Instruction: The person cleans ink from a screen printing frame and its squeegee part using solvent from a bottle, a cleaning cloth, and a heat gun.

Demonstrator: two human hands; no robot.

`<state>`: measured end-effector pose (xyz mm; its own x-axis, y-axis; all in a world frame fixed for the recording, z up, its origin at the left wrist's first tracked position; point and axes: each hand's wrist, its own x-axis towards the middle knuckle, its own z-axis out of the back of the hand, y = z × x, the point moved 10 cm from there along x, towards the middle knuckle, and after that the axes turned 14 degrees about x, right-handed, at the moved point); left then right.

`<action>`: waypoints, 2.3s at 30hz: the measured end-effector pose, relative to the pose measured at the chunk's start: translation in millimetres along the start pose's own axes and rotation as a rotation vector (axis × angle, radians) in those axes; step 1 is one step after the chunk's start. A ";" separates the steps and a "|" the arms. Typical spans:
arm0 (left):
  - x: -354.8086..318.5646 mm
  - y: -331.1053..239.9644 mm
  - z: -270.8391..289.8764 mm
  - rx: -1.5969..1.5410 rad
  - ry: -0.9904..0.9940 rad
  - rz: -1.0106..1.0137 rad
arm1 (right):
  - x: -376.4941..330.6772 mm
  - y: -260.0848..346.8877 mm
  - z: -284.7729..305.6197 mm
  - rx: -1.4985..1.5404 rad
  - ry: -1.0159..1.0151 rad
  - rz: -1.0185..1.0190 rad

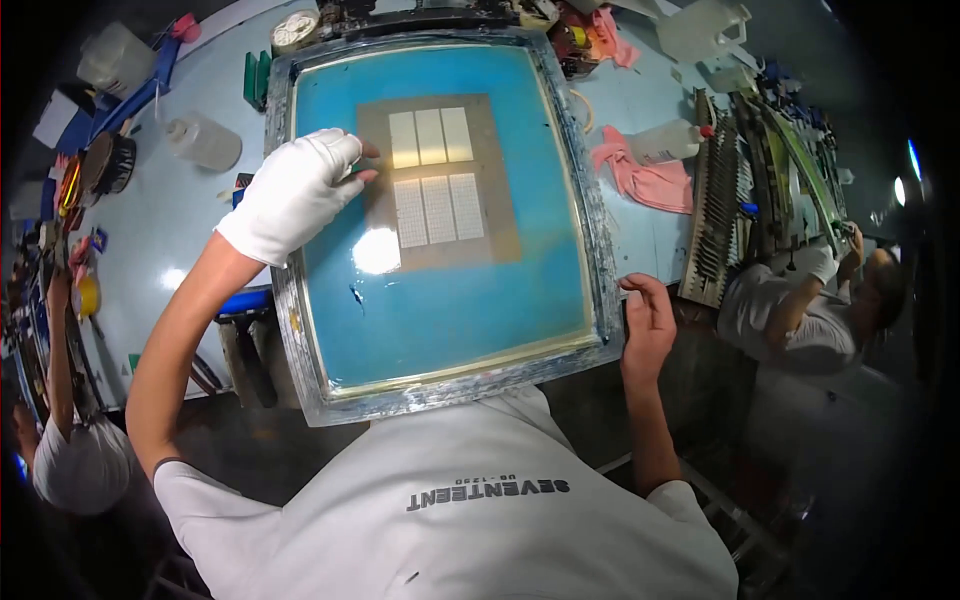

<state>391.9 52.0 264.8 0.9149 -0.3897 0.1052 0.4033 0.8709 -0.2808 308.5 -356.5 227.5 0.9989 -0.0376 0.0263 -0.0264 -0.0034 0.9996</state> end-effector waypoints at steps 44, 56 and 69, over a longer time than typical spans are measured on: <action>172.4 -92.0 -64.7 0.181 0.025 -0.028 | 9.3 28.7 -18.5 0.017 0.173 0.288; 160.9 -126.7 -80.2 0.627 -0.241 -0.297 | 9.8 29.2 -18.7 0.011 0.170 0.283; 113.9 3.5 -26.9 0.255 -0.223 0.245 | 6.7 21.9 -20.4 0.003 0.170 0.223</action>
<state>497.1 2.6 250.1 0.9544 -0.1120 0.2767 0.1394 0.9869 -0.0813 315.4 -336.4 249.7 0.9605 0.1301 0.2461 -0.2460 -0.0169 0.9691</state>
